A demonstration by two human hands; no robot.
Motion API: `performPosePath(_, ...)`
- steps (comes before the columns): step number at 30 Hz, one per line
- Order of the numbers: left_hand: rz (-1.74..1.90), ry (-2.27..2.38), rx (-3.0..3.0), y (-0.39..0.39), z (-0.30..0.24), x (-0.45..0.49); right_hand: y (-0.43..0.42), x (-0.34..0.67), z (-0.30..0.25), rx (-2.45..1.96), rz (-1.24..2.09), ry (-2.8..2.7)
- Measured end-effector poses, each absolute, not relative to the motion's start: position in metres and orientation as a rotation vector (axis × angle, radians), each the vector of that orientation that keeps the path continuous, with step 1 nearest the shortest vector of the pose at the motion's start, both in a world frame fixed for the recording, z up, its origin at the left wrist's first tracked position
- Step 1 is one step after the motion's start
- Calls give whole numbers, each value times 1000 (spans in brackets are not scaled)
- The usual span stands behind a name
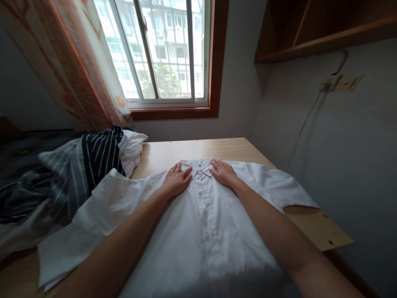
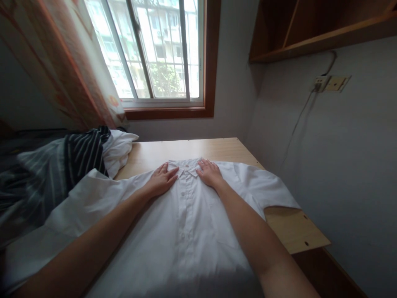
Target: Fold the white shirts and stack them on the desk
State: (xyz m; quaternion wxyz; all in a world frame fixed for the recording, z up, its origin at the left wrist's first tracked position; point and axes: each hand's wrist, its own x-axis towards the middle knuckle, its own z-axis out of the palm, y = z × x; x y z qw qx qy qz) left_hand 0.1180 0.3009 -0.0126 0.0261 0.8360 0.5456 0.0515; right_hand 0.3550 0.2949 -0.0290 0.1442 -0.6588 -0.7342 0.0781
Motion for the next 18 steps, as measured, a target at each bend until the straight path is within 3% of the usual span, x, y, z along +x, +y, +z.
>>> performPosePath(13, 206, 1882, 2526, 306, -14, 120, 298, 356, -31, -1873, 235, -2110)
performPosePath(18, 540, 1806, 2678, 300, -14, 130, 296, 355, -30, -1869, 207, -2114)
